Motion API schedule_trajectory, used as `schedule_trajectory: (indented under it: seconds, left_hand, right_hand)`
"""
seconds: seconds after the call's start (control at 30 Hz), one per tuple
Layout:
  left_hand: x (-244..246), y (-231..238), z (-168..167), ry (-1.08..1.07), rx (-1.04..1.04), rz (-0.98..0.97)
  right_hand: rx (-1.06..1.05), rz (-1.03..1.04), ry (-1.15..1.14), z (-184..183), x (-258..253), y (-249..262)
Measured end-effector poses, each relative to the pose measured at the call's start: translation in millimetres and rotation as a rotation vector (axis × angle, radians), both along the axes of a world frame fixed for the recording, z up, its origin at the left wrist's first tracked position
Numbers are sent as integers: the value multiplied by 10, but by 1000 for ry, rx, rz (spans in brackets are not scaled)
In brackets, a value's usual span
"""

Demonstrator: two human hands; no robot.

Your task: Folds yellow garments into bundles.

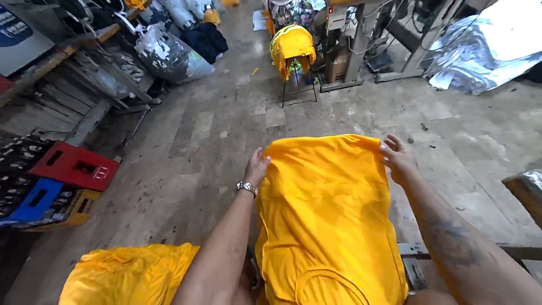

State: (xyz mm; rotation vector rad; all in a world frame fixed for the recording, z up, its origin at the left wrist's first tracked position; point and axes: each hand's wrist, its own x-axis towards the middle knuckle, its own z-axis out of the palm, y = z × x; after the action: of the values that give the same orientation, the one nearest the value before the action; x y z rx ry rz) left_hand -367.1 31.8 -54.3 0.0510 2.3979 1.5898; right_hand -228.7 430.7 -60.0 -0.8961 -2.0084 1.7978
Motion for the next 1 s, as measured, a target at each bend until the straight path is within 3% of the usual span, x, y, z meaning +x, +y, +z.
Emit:
schedule_trajectory:
  seconds: [0.07,0.13,0.2,0.3,0.4,0.53,0.63,0.7,0.8,0.87,0.93,1.0]
  left_hand:
    - [246,-31,30,70,-160,-76]
    - [721,-165,-135,211,-319,-164]
    - [1382,-447,-430,280,-358,-246]
    - [2436,-981,-788,201,-364,-395]
    - [3130,-1226,-961,182,-406,-533]
    - [3169,-1135,-915,207,-491,-533]
    - [3169,-1195,-754,168,-583,-761]
    - [3285,-1290,-758,115,-610,-825]
    - [3402,-1355,-820,108,-549,-718]
    - [3397,-1331,-727,96,-544,-684]
    - [3352,-1289,-602,98,-581,-702]
    - [3315,-1227,-489,76,-631,-749]
  right_hand:
    - [248,45,-123,65,241,-105]
    - [480,221,-208,26,667,-401]
    - [579,502,-188,-143,1259,-870]
    - [623,895,-299,-359,2212,-1607]
    - [808,971,-353,-563,2828,-2008]
    - [879,1025,-203,-785,2932,-1835]
    - [849,1002,-191,-752,2958,-1515]
    - [891,957,-318,-687,3014,-1450]
    - [895,998,-560,-297,2955,-1837]
    - [935,950,-433,-136,2931,-2218]
    - [924,980,-354,-172,2863,-2607]
    - [865,1065,-433,-310,2737,-2906]
